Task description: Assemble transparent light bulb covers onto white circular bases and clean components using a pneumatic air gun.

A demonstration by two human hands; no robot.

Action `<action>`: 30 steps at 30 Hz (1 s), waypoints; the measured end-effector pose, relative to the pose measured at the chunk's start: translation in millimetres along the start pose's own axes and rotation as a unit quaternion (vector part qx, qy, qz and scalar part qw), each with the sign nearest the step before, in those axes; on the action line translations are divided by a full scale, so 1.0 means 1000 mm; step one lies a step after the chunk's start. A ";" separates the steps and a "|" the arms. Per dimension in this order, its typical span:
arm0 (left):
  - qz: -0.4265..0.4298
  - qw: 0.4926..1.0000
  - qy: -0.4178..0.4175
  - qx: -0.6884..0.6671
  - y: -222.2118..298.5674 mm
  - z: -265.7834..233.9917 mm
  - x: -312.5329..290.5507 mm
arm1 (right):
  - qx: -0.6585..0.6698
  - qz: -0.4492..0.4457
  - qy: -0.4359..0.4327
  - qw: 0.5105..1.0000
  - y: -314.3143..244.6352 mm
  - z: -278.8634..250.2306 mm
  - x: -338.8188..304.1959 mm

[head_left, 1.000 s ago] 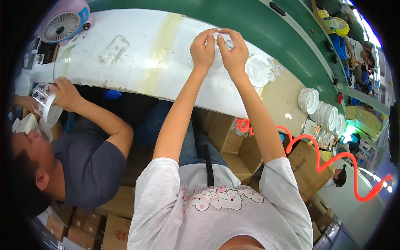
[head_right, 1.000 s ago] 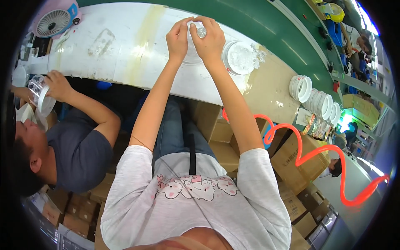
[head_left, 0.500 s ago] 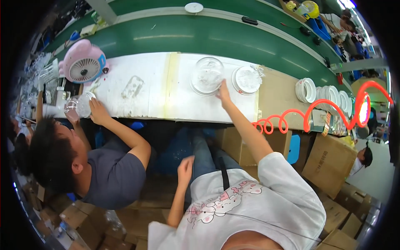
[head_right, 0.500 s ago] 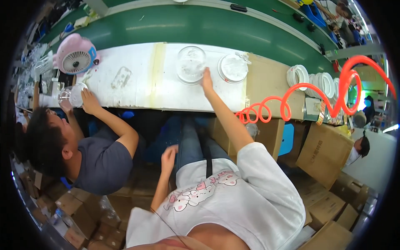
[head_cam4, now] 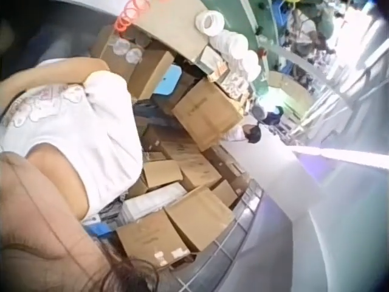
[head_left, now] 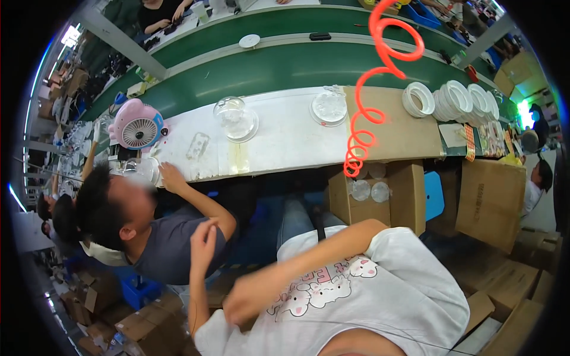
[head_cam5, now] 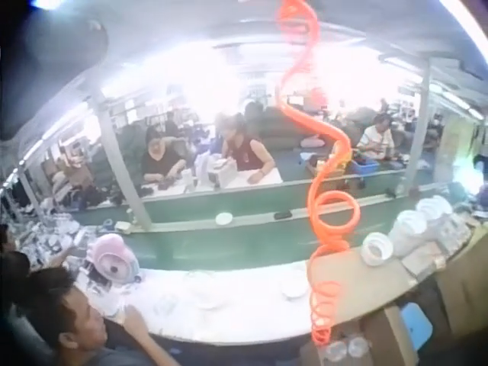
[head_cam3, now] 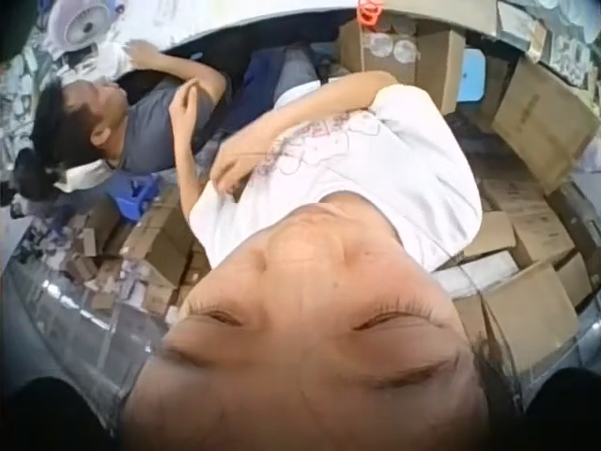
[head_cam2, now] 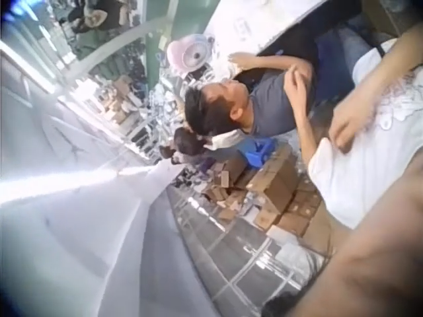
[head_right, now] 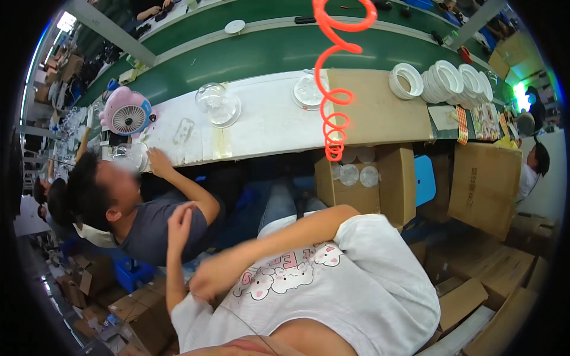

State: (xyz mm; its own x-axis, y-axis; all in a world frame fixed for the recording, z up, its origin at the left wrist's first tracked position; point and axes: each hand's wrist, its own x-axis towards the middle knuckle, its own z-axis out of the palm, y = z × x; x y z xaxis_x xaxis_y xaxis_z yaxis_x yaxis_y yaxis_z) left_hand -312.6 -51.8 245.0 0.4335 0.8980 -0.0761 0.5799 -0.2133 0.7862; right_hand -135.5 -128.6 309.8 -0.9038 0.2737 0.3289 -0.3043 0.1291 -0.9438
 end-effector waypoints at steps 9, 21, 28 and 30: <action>0.161 0.946 -0.238 0.149 0.058 0.010 0.012 | 0.076 -0.026 0.037 0.996 -0.078 0.067 0.005; 0.257 0.918 -0.301 -0.019 0.089 0.198 0.044 | -0.297 -0.146 0.174 0.928 -0.106 0.101 -0.058; 0.323 0.890 -0.321 -0.001 0.158 0.188 0.085 | -0.108 -0.234 0.078 0.963 -0.124 0.117 0.002; 0.357 0.903 -0.229 -0.069 0.185 0.187 0.099 | -0.164 -0.301 0.184 0.921 -0.103 0.107 -0.012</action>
State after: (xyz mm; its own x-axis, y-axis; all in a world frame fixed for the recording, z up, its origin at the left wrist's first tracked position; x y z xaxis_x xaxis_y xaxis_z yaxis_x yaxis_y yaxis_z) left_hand -33.7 -74.3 268.4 0.9208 0.2914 0.2593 -0.0371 -0.5963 0.8019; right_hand -125.1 -247.2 399.2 -0.4193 0.3541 0.8359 -0.5554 0.6283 -0.5448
